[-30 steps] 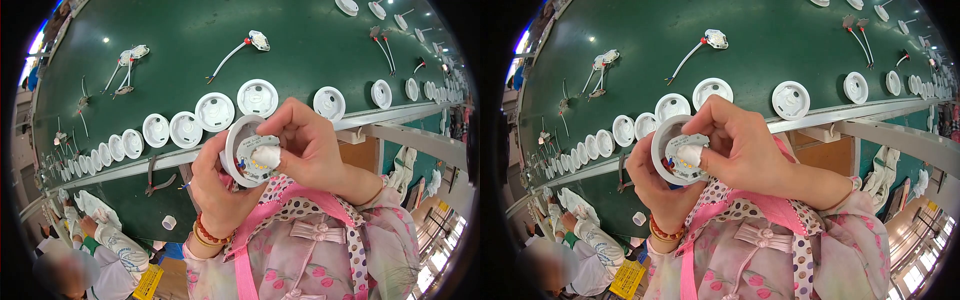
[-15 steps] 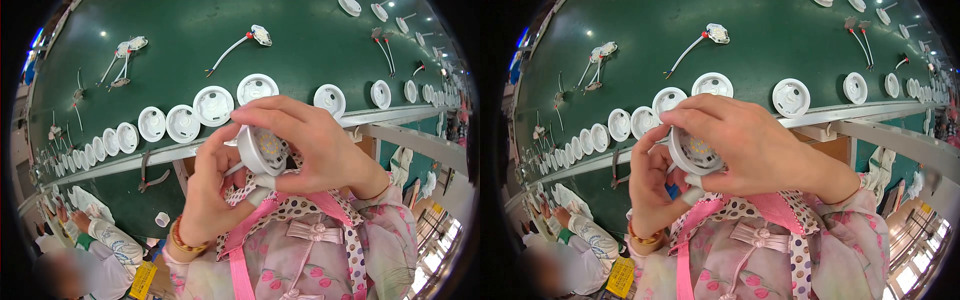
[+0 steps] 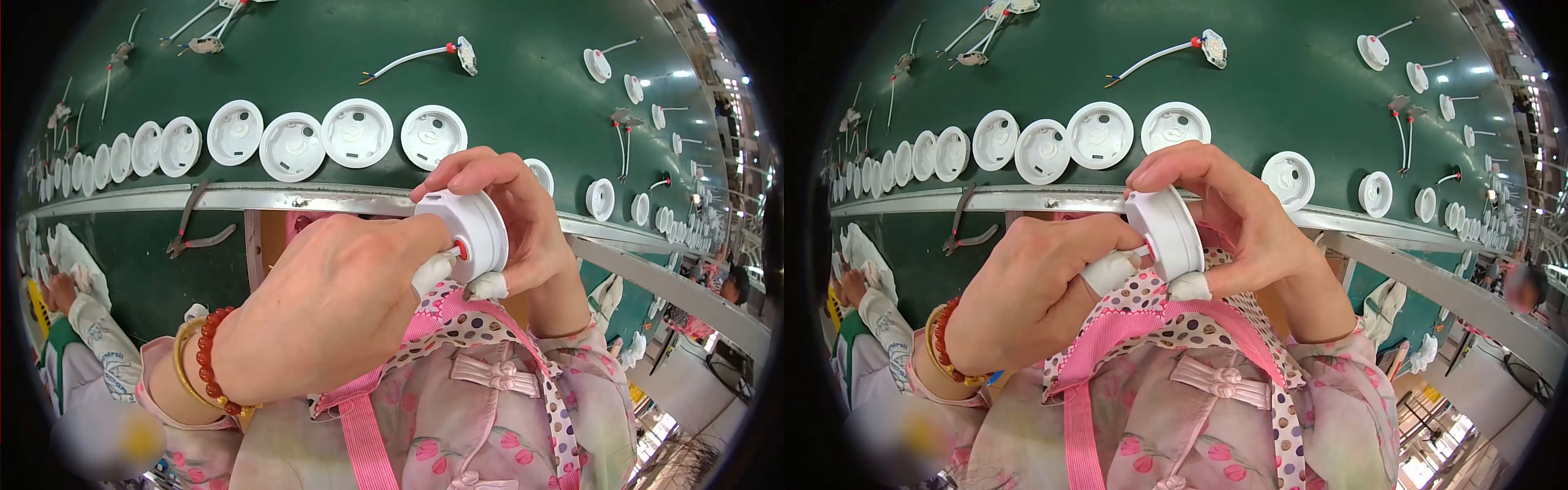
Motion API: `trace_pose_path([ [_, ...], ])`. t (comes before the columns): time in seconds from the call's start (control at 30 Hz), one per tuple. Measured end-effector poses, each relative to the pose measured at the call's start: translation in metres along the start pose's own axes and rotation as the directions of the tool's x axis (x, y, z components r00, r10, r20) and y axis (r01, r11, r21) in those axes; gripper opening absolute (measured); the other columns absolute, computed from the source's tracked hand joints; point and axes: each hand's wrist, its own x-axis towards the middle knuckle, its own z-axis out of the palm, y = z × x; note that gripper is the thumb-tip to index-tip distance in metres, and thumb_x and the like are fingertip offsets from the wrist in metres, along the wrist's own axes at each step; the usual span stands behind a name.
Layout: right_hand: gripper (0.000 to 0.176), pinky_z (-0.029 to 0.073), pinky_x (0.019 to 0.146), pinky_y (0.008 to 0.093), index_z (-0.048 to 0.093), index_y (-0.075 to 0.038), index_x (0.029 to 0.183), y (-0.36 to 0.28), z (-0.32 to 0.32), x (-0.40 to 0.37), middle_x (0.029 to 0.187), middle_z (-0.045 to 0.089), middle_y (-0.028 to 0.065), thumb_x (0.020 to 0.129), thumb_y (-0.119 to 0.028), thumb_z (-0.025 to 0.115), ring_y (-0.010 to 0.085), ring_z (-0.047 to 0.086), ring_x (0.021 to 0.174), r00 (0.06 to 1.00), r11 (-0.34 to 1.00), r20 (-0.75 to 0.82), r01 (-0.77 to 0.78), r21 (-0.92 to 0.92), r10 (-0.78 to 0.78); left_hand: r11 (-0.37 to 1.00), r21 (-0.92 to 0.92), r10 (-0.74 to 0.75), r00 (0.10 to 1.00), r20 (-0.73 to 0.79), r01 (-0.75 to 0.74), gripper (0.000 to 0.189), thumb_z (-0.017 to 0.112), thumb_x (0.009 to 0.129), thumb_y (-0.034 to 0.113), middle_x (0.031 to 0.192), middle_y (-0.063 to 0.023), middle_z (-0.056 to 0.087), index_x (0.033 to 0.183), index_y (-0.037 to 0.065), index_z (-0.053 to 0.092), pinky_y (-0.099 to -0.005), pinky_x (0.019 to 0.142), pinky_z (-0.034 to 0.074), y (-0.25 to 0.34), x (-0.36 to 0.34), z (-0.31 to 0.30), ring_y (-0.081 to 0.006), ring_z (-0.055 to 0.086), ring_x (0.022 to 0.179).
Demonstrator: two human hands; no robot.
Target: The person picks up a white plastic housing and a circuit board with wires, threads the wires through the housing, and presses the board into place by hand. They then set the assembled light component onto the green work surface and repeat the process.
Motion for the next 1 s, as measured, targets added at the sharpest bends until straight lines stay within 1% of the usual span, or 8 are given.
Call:
trace_pose_path([
  [0.2, 0.065, 0.049, 0.088, 0.0336, 0.053, -0.003, 0.113, -0.002, 0.004, 0.001, 0.119, 0.044, 0.0128, 0.054, -0.005, 0.081, 0.0208, 0.048, 0.108, 0.998, 0.997, 0.050, -0.045, -0.060, 0.048, 0.993, 0.058, -0.110, 0.973, 0.204, 0.100, 0.022, 0.050, 0.073, -0.001, 0.068, -0.0164, 0.057, 0.093, 0.000, 0.059, -0.0352, 0.053, 0.043, -0.001, 0.001, -0.013, -0.0329, 0.054, 0.057],
  [0.3, 0.066, 0.049, 0.088, 0.0340, 0.053, -0.003, 0.112, -0.006, 0.004, 0.003, 0.118, 0.044, 0.0124, 0.053, -0.006, 0.082, 0.0202, 0.049, 0.107, 0.998, 0.991, -0.067, -0.026, -0.132, 0.017, 0.985, 0.103, -0.148, 0.986, 0.072, 0.141, 0.022, 0.052, 0.073, -0.001, 0.068, -0.0161, 0.057, 0.093, 0.001, 0.060, -0.0347, 0.053, 0.043, 0.006, -0.002, -0.009, -0.0325, 0.055, 0.058],
  [0.4, 0.063, 0.049, 0.088, 0.0337, 0.055, -0.003, 0.110, -0.013, 0.006, 0.009, 0.117, 0.045, 0.0120, 0.053, -0.007, 0.082, 0.0193, 0.049, 0.107, 0.987, 0.956, -0.127, 0.056, -0.289, -0.097, 0.992, 0.124, -0.008, 0.988, -0.156, 0.028, 0.024, 0.053, 0.070, -0.003, 0.071, -0.0150, 0.059, 0.093, 0.001, 0.061, -0.0332, 0.053, 0.044, 0.009, -0.010, 0.003, -0.0312, 0.057, 0.059],
  [0.63, 0.058, 0.048, 0.084, 0.0296, 0.056, -0.002, 0.108, -0.016, 0.009, 0.016, 0.115, 0.047, 0.0135, 0.056, -0.011, 0.081, 0.0199, 0.054, 0.099, 0.990, 0.926, 0.107, 0.125, -0.356, -0.092, 1.000, 0.007, -0.012, 0.996, 0.087, 0.011, 0.016, 0.057, 0.076, 0.001, 0.073, -0.0112, 0.062, 0.090, 0.002, 0.063, -0.0289, 0.051, 0.043, 0.002, -0.017, -0.024, -0.0260, 0.057, 0.057],
  [0.77, 0.060, 0.049, 0.083, 0.0296, 0.056, -0.002, 0.108, -0.012, 0.009, 0.017, 0.114, 0.048, 0.0140, 0.055, -0.011, 0.081, 0.0195, 0.054, 0.098, 0.988, 0.947, 0.110, 0.136, -0.290, -0.108, 0.978, 0.061, -0.207, 0.946, 0.248, 0.198, 0.013, 0.058, 0.076, 0.003, 0.072, -0.0106, 0.061, 0.088, 0.001, 0.063, -0.0284, 0.051, 0.043, 0.012, -0.008, -0.040, -0.0248, 0.055, 0.055],
  [0.83, 0.060, 0.050, 0.082, 0.0298, 0.056, -0.002, 0.109, -0.010, 0.009, 0.018, 0.114, 0.048, 0.0141, 0.055, -0.011, 0.082, 0.0197, 0.054, 0.098, 0.989, 0.961, 0.076, 0.143, -0.235, -0.129, 0.994, 0.097, -0.066, 0.979, 0.193, 0.048, 0.013, 0.058, 0.076, 0.003, 0.071, -0.0106, 0.061, 0.088, 0.001, 0.064, -0.0284, 0.051, 0.043, 0.010, -0.007, -0.040, -0.0249, 0.054, 0.054],
  [0.97, 0.067, 0.048, 0.086, 0.0416, 0.055, -0.002, 0.108, -0.007, 0.009, 0.016, 0.112, 0.047, 0.0188, 0.050, -0.012, 0.086, 0.0322, 0.056, 0.101, 0.994, 0.968, 0.015, 0.113, -0.223, -0.112, 0.999, 0.028, -0.033, 0.999, 0.023, 0.032, 0.018, 0.056, 0.074, -0.001, 0.071, -0.0118, 0.060, 0.091, 0.002, 0.063, -0.0292, 0.053, 0.044, 0.001, -0.014, -0.027, -0.0257, 0.056, 0.056],
  [1.0, 0.066, 0.049, 0.085, 0.0377, 0.054, -0.002, 0.109, -0.008, 0.009, 0.016, 0.113, 0.047, 0.0171, 0.051, -0.012, 0.085, 0.0282, 0.055, 0.100, 0.993, 0.967, 0.008, 0.115, -0.229, -0.116, 0.999, 0.027, -0.023, 1.000, -0.012, 0.023, 0.019, 0.056, 0.074, -0.002, 0.071, -0.0117, 0.060, 0.091, 0.002, 0.063, -0.0292, 0.053, 0.044, 0.000, -0.015, -0.023, -0.0255, 0.056, 0.057],
])
